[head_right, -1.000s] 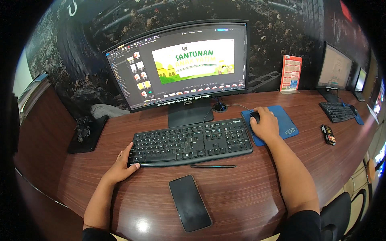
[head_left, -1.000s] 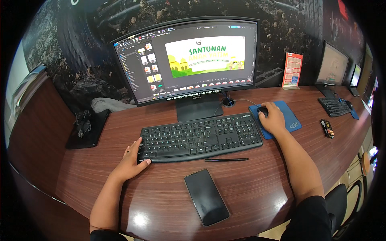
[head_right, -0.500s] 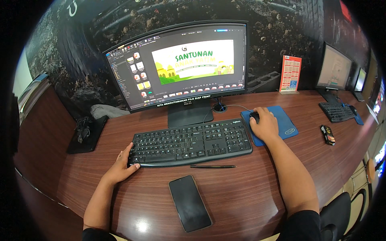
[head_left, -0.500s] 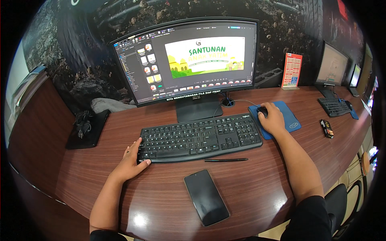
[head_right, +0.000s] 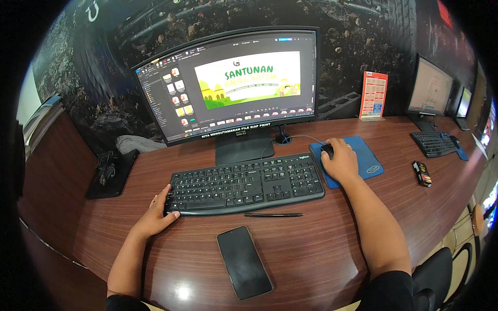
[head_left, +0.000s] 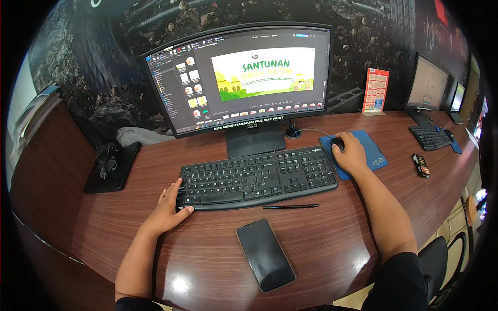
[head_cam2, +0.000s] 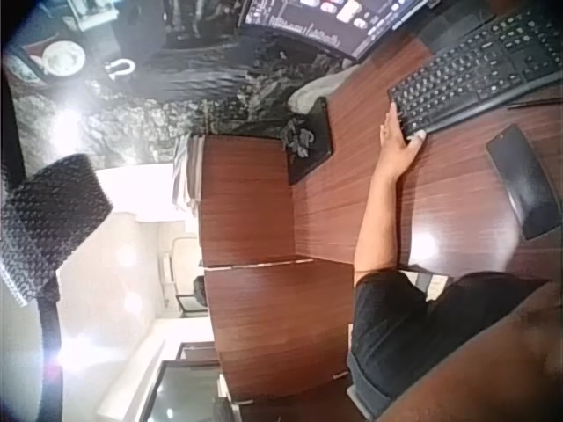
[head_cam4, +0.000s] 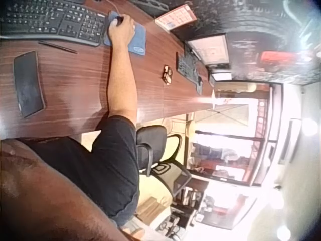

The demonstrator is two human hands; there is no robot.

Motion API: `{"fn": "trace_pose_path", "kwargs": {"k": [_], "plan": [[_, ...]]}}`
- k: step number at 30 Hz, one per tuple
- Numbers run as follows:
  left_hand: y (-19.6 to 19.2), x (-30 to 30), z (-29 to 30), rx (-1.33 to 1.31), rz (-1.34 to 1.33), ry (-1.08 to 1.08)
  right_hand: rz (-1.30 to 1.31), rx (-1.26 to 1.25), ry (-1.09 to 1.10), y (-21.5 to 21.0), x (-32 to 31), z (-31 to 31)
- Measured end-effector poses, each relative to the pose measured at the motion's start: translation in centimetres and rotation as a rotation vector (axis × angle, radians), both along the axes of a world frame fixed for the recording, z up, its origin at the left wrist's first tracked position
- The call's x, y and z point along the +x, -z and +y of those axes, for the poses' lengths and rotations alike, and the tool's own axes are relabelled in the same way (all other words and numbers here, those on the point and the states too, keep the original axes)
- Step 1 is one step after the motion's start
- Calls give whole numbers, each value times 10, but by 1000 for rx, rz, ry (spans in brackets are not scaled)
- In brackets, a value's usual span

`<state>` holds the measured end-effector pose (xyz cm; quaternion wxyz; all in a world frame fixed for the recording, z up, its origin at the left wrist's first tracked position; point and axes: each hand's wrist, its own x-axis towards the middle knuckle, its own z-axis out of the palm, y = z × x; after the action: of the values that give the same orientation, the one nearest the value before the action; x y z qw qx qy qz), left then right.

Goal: Using a computer and mouse to edit a graphic design file in Adobe Photoshop.

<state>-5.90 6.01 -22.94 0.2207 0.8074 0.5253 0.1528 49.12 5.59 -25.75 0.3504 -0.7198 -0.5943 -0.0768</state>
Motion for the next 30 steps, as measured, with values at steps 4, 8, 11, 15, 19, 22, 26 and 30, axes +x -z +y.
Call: {"fn": "trace_pose_path", "kwargs": {"k": [4,8,11,15,19,22,26,30], "plan": [[0,-1,0,-7,-9,1,11,-3,-2,-2,-1,-1],[0,-1,0,-3,-10,10,37,42,-8,3,1,1],[1,-1,1,11,-5,14,86,50,-5,1,2,1],[0,0,1,12,-3,15,99,42,-12,2,2,1],[2,-2,1,11,4,10,79,48,-5,2,2,2],[-2,0,0,15,13,14,67,52,-9,4,5,3],[2,-3,2,34,1,41,56,76,-29,7,7,4],[1,-2,2,34,14,34,58,71,-32,5,6,4]]}}
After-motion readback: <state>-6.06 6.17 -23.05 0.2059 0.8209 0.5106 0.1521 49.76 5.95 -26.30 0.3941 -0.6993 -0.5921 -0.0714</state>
